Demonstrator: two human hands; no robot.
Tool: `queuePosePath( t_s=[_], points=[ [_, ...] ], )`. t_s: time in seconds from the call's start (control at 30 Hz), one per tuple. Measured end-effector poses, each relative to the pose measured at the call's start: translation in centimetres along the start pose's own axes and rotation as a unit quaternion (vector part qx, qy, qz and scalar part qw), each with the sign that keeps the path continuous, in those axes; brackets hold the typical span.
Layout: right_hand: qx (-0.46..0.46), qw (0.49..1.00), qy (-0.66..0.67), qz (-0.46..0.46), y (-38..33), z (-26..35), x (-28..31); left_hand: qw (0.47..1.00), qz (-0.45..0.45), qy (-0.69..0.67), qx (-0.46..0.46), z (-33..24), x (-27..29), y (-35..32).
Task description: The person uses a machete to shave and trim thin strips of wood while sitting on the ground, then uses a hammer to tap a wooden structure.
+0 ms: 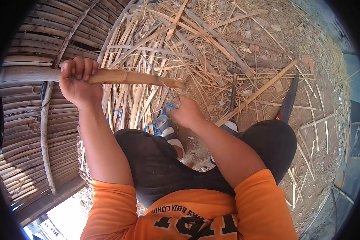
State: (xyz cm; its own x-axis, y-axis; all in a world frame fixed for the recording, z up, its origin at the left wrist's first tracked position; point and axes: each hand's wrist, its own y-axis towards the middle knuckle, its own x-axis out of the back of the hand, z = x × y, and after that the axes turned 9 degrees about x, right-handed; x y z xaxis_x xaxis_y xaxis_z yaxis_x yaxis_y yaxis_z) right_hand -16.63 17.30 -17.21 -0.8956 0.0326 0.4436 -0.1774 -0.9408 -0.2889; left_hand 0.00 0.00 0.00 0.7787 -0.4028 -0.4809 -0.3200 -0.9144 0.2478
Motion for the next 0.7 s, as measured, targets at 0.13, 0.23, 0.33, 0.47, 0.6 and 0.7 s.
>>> queuePosePath(
  t_s=[0.13,0.23,0.33,0.47,0.6,0.7],
  points=[
    [0.086,0.993,0.023,-0.082,-0.9,4.6,2.0,1.000,0.008,-0.023,0.003,0.2,-0.4,-0.4],
    [0.153,0.977,0.053,-0.141,-0.5,4.8,1.5,1.000,0.011,-0.019,0.002,0.0,-0.7,-0.3],
    [0.037,0.995,-0.013,-0.090,-0.2,-1.4,-2.3,1.000,0.016,-0.024,0.006,-0.3,-0.7,0.1],
    [-0.068,0.993,-0.100,0.008,0.5,-4.6,-0.9,1.000,-0.006,-0.012,-0.010,-0.4,0.1,0.3],
    [-0.034,0.998,-0.048,-0.025,0.3,-3.2,-0.5,1.000,-0.004,-0.011,-0.007,0.0,0.3,0.6],
    [0.003,0.999,0.005,-0.038,-0.3,2.2,0.7,1.000,0.012,-0.008,-0.004,-0.1,0.3,0.2]
  ],
)
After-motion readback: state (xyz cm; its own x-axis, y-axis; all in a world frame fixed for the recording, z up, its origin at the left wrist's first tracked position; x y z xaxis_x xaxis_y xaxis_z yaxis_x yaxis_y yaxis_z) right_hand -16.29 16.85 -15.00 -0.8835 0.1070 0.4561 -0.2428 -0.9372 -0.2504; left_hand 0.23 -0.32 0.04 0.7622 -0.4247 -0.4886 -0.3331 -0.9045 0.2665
